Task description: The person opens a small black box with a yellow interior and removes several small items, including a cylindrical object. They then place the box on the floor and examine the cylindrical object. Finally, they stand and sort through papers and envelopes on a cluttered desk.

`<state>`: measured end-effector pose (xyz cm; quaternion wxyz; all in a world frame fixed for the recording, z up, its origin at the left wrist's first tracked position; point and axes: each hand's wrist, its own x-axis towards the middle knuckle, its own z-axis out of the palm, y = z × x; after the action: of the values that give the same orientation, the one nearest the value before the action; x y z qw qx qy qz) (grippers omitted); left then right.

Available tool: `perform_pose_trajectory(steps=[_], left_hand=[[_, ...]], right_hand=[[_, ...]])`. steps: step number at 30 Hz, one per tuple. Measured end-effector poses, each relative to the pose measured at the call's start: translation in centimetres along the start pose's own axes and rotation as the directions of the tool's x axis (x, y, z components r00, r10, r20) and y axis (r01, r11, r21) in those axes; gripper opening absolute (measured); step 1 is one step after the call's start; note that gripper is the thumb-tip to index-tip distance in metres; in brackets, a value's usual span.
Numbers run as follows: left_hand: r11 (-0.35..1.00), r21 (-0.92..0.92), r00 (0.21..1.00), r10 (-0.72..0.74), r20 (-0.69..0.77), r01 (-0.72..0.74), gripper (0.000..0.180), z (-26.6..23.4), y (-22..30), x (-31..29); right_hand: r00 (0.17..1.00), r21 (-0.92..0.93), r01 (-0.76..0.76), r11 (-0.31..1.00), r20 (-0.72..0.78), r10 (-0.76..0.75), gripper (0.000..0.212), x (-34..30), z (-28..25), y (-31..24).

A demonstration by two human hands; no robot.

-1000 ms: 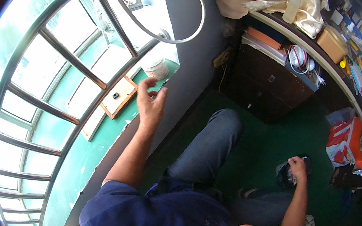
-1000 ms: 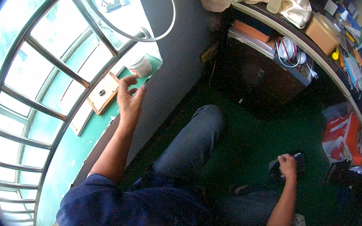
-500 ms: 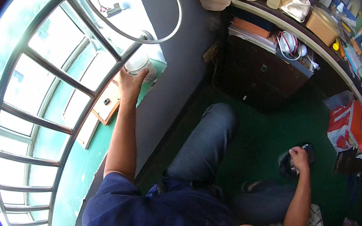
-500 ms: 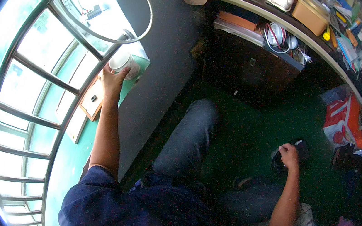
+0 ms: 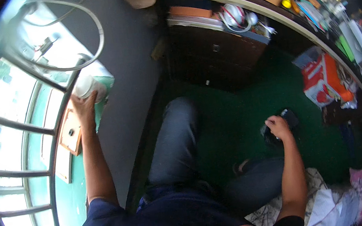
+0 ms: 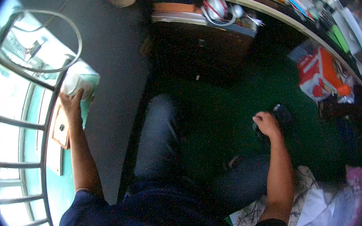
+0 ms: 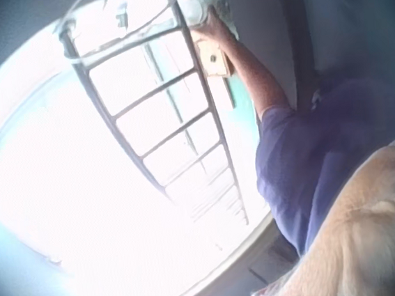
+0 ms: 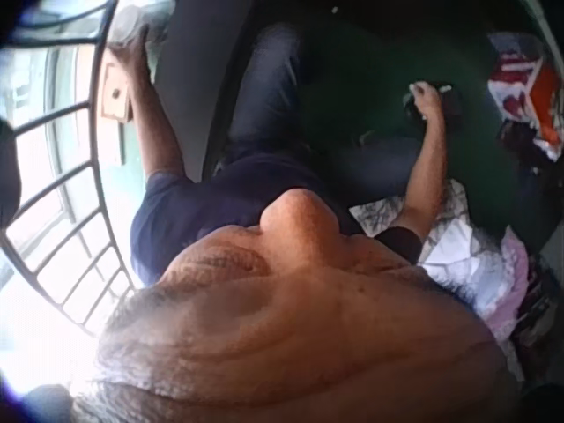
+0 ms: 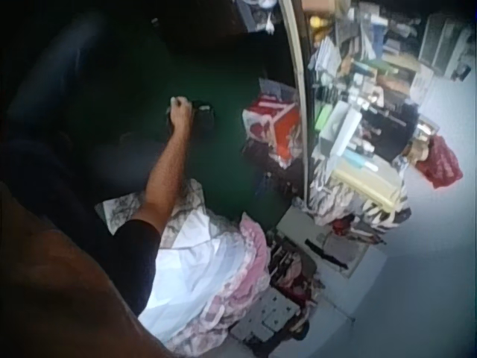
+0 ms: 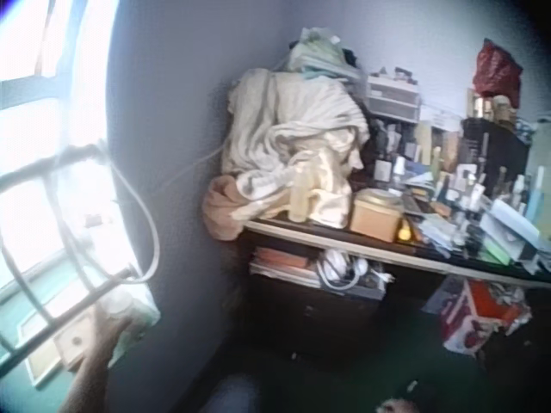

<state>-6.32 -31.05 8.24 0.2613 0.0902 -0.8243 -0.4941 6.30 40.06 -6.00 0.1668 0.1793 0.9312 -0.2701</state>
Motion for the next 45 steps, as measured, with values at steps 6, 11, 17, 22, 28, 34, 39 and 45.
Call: perform_pose_trajectory(steps=[6, 11, 17, 22, 28, 34, 39, 45], left_hand=[[0.845, 0.505, 0.958, 0.265, -0.107, -0.177, 0.085, -1.5, -3.2, -1.9], [0.85, 0.41, 0.907, 0.407, -0.111, -0.331, 0.064, 0.0, -0.9, -7.1], [0.872, 0.192, 0.892, 0.431, 0.134, -0.45, 0.02, 7.5, 5.0, -11.3], [0.658, -0.019, 0.616, 0.714, 0.332, -0.753, 0.008, 13.1, 9.0, -12.6], [0.847, -0.229, 0.707, 0.527, 0.472, -0.479, 0.039, 18.1, 9.9, -14.7], [0.784, -0.254, 0.59, 0.602, 0.539, -0.567, 0.035, 20.1, 10.9, -16.2], [0.747, -0.225, 0.535, 0.621, 0.572, -0.626, 0.029, 21.6, 12.0, -17.8], [0.706, -0.216, 0.498, 0.652, 0.572, -0.675, 0.028, 23.8, 12.2, -17.8]], right_hand=[[0.997, -0.067, 0.073, 0.995, 0.023, -0.072, 0.036, -0.6, -0.6, 0.0], [0.996, -0.086, 0.085, 0.993, -0.022, -0.087, 0.035, -0.3, 0.2, 0.8], [0.998, -0.133, 0.048, 0.99, -0.022, -0.051, 0.035, -0.1, 0.4, 0.7], [0.995, -0.138, 0.061, 0.989, -0.067, -0.071, 0.038, -0.9, -0.1, 0.5], [0.999, -0.124, -0.003, 0.992, -0.042, -0.002, 0.036, -1.6, -0.4, 1.3], [0.999, -0.145, 0.015, 0.989, -0.045, -0.021, 0.035, -1.9, -0.3, 1.6], [0.999, -0.149, 0.027, 0.988, -0.016, -0.03, 0.036, -2.8, -1.2, 1.3], [0.998, -0.12, 0.057, 0.991, -0.003, -0.058, 0.038, -3.9, -2.1, 0.6]])
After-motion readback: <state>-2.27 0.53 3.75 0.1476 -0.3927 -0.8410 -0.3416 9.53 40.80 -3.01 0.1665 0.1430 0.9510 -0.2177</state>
